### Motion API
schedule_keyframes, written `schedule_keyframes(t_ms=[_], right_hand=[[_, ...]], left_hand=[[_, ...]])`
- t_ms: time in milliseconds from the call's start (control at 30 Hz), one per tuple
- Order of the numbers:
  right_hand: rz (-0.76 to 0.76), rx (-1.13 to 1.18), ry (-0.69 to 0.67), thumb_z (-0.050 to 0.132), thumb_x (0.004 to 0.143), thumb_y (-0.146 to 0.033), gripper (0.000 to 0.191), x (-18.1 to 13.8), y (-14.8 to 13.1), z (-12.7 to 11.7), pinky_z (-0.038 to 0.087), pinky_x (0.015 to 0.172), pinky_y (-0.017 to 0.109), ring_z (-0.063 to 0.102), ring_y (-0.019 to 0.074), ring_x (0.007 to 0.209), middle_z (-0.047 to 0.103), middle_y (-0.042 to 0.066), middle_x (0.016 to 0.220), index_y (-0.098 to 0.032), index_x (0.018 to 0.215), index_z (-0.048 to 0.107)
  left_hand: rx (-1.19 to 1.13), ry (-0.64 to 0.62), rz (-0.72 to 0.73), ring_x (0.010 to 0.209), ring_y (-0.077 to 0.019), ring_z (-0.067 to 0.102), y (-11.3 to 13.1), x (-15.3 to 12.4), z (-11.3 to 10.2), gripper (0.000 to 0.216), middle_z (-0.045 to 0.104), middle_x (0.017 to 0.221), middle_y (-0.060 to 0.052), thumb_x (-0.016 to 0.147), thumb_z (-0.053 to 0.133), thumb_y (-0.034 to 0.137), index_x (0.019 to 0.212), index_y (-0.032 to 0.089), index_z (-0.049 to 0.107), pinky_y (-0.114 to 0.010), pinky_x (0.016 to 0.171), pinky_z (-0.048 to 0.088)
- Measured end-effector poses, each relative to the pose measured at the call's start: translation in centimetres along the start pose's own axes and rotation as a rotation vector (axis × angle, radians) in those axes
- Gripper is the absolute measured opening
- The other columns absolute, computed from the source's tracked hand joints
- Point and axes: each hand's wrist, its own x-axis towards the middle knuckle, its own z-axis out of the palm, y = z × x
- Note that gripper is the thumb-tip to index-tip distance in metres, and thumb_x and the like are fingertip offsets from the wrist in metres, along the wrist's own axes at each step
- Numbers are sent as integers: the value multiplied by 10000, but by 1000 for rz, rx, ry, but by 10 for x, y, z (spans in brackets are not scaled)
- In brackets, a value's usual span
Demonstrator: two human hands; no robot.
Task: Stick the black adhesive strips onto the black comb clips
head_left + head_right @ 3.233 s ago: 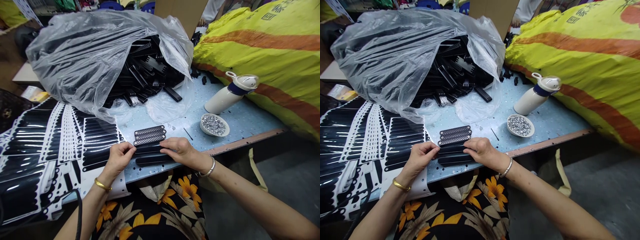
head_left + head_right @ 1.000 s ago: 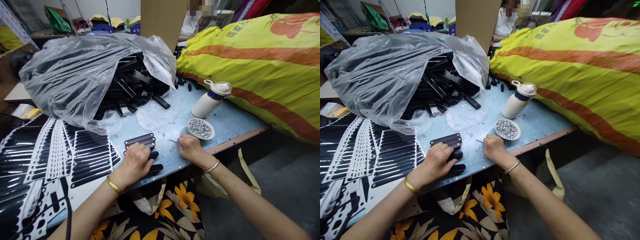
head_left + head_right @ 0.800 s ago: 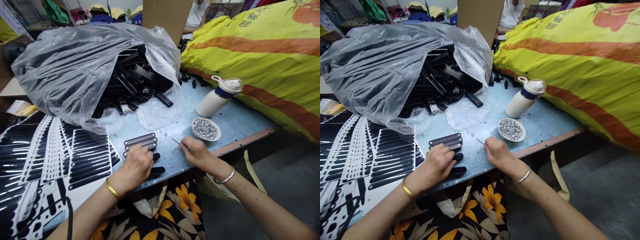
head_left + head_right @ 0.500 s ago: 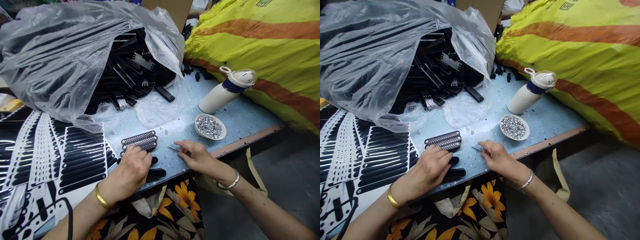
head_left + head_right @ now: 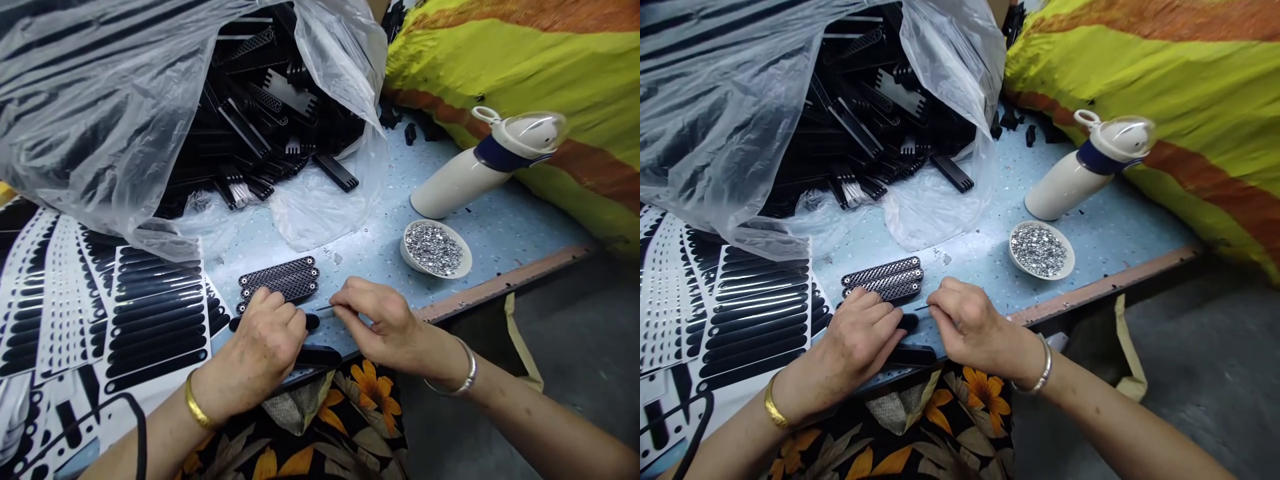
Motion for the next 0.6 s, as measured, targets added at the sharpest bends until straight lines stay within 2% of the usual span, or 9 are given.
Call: schedule_keyframes(t_ms=[200,600], right_hand=[[-17,-38,1,477,878,-51,239,8,-4,6,390,542,255,475,131,586,501,10,638,-165,715,610],[-51,38,-51,463,869,-21,276,9,0,10,341,537,257,446,128,594,461,0,643,-170,661,565]], left_hand=[[-11,1,5,692,-208,415,0,1,0,169,527,707,-31,862,505,62,753,184,547,-384,667,341],[-3,-6,-5,681,-204,407,1,1,-2,176,512,698,-25,841,518,44,737,186,526,-379,651,331]])
